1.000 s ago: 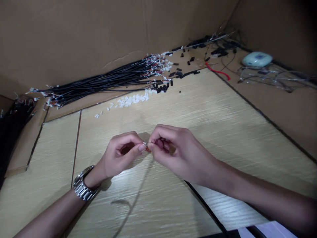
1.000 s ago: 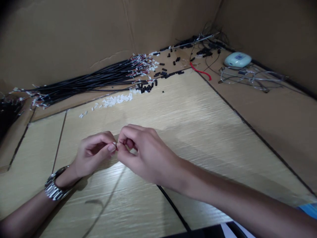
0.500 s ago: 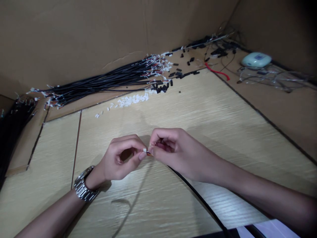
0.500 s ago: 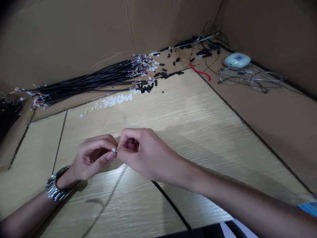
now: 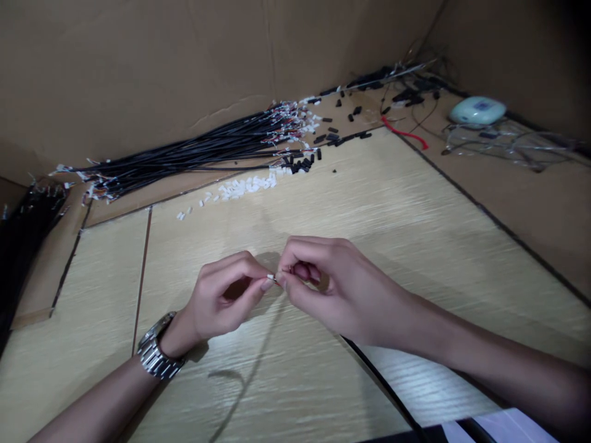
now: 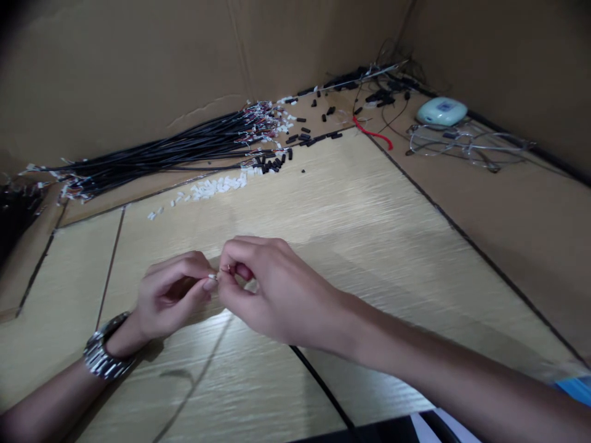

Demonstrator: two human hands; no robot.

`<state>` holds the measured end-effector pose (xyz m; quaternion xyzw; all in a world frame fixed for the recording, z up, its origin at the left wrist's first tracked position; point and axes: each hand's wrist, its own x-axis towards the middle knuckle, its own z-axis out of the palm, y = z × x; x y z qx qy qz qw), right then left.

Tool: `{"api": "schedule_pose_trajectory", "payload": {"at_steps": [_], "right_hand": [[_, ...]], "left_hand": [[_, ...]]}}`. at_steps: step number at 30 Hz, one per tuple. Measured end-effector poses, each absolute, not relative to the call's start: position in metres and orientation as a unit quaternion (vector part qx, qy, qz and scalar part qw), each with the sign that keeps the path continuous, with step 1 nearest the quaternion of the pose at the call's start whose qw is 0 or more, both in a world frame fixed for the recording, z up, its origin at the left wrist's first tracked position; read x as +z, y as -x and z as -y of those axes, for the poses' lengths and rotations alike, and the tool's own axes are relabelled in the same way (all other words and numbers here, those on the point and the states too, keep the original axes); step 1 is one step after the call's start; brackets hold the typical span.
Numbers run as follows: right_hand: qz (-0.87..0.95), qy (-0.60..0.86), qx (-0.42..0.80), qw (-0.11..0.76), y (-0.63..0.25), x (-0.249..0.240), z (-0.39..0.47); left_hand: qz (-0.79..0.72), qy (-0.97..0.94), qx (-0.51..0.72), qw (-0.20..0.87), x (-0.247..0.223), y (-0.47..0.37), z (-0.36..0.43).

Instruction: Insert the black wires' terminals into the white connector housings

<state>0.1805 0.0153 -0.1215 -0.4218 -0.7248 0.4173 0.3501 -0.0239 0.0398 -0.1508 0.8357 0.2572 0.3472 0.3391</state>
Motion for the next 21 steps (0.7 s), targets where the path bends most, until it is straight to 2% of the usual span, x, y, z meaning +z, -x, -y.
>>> {"api": "schedule_pose_trajectory", "payload": {"at_steps": [10,21], "right_hand": [[0.734,0.436,0.394,0.340,-0.1814,-0.1208,-0.0163],[0.672,0.457,0.515,0.272,-0.1831,-0.1228,-0.0165]], "left_hand": [[-0.264,-0.839,0.341,0.331,-0.1531,0.0235,-0.0389],[-0.255,-0.804,0.317,0.434,-0.1505,0.0237,-0.0408]]}}
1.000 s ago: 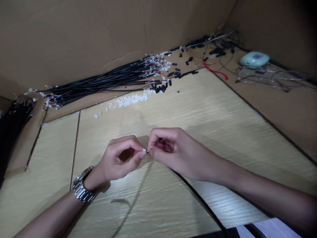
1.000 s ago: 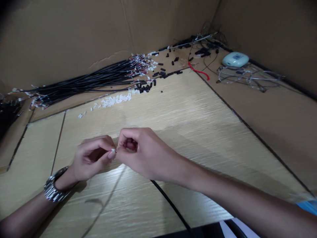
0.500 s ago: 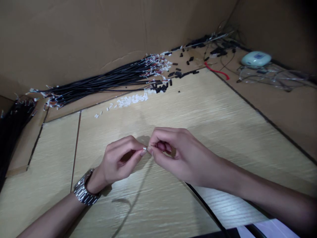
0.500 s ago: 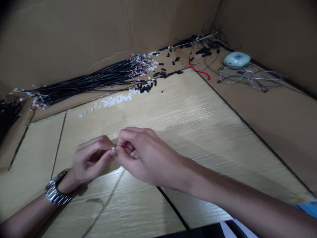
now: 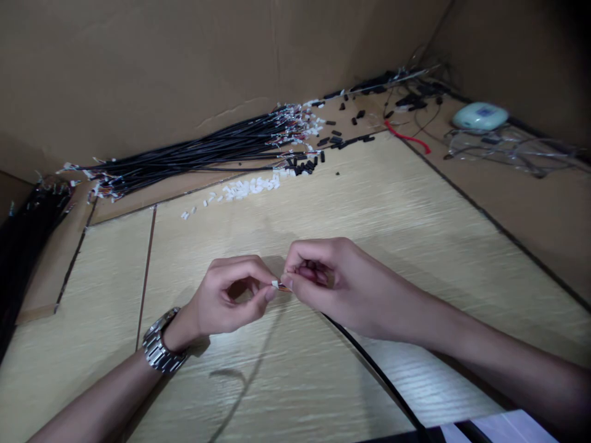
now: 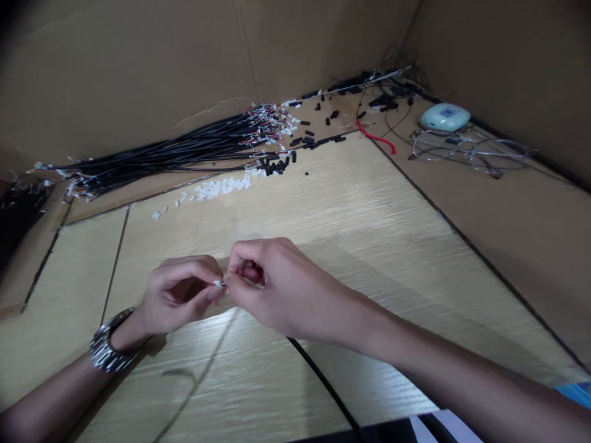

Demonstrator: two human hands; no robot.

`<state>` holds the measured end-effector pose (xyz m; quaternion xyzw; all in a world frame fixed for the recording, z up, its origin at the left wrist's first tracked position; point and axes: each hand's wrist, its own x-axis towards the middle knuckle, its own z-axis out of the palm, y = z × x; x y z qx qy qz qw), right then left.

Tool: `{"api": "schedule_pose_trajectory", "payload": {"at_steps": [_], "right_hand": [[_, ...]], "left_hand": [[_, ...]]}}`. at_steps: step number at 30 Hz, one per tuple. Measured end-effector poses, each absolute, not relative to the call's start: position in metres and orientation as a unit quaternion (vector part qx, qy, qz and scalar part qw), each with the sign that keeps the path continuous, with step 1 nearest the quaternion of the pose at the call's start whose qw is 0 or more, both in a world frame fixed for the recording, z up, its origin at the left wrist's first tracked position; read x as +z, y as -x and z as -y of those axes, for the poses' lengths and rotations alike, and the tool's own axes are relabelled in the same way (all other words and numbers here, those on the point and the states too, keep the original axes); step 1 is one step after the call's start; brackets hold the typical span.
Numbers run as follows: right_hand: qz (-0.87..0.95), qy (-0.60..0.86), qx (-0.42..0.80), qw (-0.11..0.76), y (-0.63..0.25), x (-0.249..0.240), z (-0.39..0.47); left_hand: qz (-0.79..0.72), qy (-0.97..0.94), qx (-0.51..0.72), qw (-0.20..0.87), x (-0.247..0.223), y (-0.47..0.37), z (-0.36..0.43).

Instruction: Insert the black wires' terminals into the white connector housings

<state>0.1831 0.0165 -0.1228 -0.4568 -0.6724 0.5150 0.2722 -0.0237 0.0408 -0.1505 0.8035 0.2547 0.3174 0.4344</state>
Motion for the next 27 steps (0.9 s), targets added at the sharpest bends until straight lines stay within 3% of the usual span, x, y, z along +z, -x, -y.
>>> {"api": "schedule_pose_trajectory", "payload": {"at_steps": [17,27], "right_hand": [[0.737,0.439,0.416,0.302,-0.1810,-0.1181,-0.0142],[0.715,0.444,0.465,0.273,-0.1835,-0.1202,-0.0165]], "left_hand": [[-0.265,-0.808,0.305,0.429,-0.1515,0.0261,-0.0403],[-0.276,-0.779,0.293,0.481,-0.1522,0.0252,-0.0400]]}}
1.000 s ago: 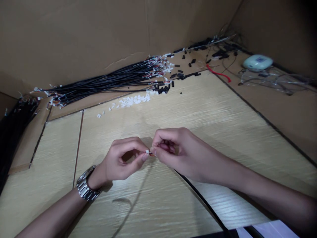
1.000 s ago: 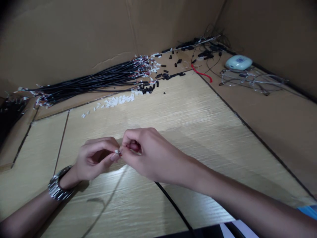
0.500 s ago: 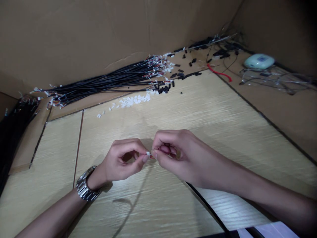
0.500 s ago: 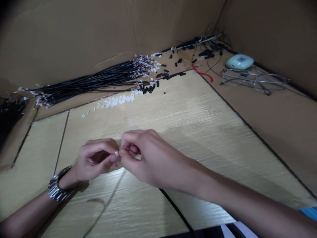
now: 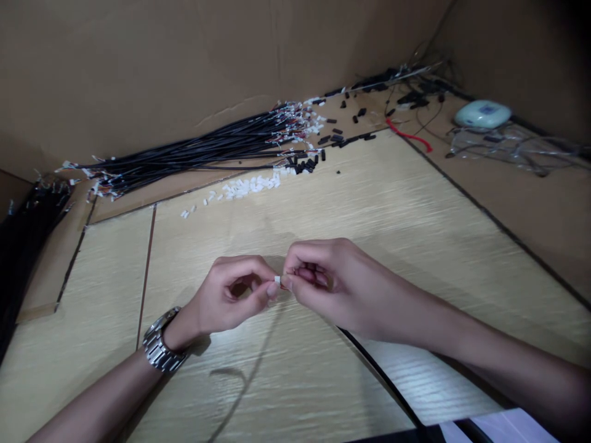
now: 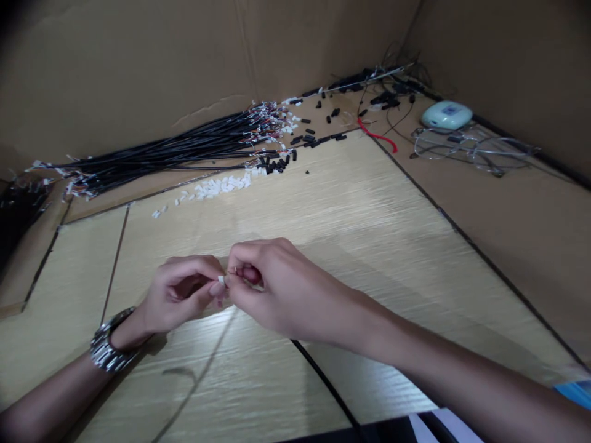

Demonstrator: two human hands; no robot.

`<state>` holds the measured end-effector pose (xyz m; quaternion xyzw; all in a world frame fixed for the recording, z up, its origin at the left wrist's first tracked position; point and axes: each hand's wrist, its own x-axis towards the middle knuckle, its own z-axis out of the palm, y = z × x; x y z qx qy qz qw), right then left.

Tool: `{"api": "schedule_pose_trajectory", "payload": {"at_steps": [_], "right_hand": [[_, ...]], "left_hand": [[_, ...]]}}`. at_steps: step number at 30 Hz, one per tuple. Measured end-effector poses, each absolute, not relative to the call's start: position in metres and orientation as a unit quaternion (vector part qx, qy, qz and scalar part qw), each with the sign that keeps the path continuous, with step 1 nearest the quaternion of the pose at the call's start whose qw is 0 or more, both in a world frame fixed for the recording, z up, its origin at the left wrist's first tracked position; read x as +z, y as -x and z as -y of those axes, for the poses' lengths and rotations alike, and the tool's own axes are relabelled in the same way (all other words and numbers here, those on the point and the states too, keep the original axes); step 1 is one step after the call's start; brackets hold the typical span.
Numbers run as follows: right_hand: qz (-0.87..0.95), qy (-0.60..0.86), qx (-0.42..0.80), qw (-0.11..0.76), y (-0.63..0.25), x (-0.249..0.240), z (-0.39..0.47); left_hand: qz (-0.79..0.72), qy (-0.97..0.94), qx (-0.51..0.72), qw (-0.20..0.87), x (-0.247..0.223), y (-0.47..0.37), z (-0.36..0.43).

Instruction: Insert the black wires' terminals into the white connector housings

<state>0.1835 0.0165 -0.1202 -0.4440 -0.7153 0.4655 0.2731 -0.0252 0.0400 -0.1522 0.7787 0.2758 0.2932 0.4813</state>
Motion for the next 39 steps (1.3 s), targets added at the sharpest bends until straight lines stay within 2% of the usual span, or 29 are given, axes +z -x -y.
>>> {"api": "schedule_pose_trajectory", "payload": {"at_steps": [7,14,17,20,29,39], "right_hand": [[0.695,0.445,0.490,0.280,-0.183,-0.124,-0.017],[0.776,0.404,0.359,0.325,-0.183,-0.128,-0.018],[0.779,0.406,0.339,0.336,-0.182,-0.129,-0.017],[0.754,0.425,0.371,0.337,-0.181,-0.128,-0.015],[0.617,0.461,0.574,0.280,-0.179,-0.131,-0.018],[0.592,0.453,0.606,0.277,-0.180,-0.129,-0.021]], "left_hand": [[-0.286,-0.737,0.292,0.538,-0.153,0.026,-0.040],[-0.311,-0.693,0.285,0.585,-0.152,0.026,-0.041],[-0.308,-0.683,0.278,0.601,-0.152,0.026,-0.041],[-0.297,-0.686,0.265,0.610,-0.152,0.028,-0.041],[-0.302,-0.633,0.268,0.660,-0.151,0.025,-0.041],[-0.304,-0.605,0.292,0.676,-0.151,0.023,-0.042]]}}
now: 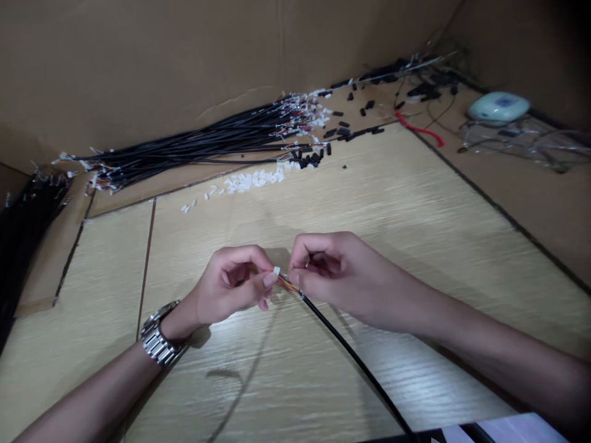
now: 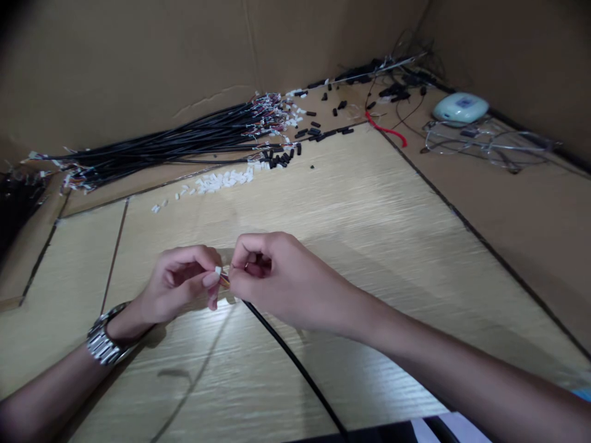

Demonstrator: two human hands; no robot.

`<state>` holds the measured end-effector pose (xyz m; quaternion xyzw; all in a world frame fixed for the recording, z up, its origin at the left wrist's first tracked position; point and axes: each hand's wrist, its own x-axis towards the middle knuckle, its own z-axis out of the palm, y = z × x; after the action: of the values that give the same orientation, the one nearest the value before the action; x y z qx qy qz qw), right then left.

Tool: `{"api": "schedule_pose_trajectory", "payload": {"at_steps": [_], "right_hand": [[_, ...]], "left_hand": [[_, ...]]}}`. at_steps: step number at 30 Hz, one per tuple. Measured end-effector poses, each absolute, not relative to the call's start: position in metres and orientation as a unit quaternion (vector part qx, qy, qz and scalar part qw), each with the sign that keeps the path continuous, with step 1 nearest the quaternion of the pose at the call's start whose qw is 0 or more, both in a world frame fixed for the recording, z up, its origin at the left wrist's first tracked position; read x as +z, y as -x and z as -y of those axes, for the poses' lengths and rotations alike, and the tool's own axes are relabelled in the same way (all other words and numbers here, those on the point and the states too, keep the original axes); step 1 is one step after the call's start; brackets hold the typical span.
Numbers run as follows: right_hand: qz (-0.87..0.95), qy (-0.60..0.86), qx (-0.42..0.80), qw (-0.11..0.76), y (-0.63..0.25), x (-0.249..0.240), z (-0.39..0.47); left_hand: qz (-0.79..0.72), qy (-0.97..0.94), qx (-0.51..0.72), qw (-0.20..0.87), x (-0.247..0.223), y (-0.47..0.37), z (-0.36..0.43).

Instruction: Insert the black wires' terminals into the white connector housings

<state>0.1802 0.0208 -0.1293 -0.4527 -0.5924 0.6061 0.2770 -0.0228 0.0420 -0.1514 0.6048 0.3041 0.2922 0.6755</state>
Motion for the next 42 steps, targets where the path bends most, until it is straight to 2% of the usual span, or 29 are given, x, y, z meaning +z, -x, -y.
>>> {"api": "schedule_pose_trajectory", "payload": {"at_steps": [4,10,13,42], "right_hand": [[0.637,0.465,0.540,0.293,-0.180,-0.129,-0.017],[0.754,0.418,0.351,0.365,-0.181,-0.128,-0.011],[0.780,0.405,0.310,0.362,-0.181,-0.128,-0.008],[0.817,0.394,0.267,0.326,-0.180,-0.133,-0.007]], "left_hand": [[-0.300,-0.600,0.294,0.681,-0.151,0.023,-0.042],[-0.316,-0.583,0.283,0.693,-0.150,0.025,-0.042],[-0.324,-0.576,0.275,0.698,-0.149,0.024,-0.043],[-0.344,-0.586,0.240,0.693,-0.144,0.023,-0.046]]}}
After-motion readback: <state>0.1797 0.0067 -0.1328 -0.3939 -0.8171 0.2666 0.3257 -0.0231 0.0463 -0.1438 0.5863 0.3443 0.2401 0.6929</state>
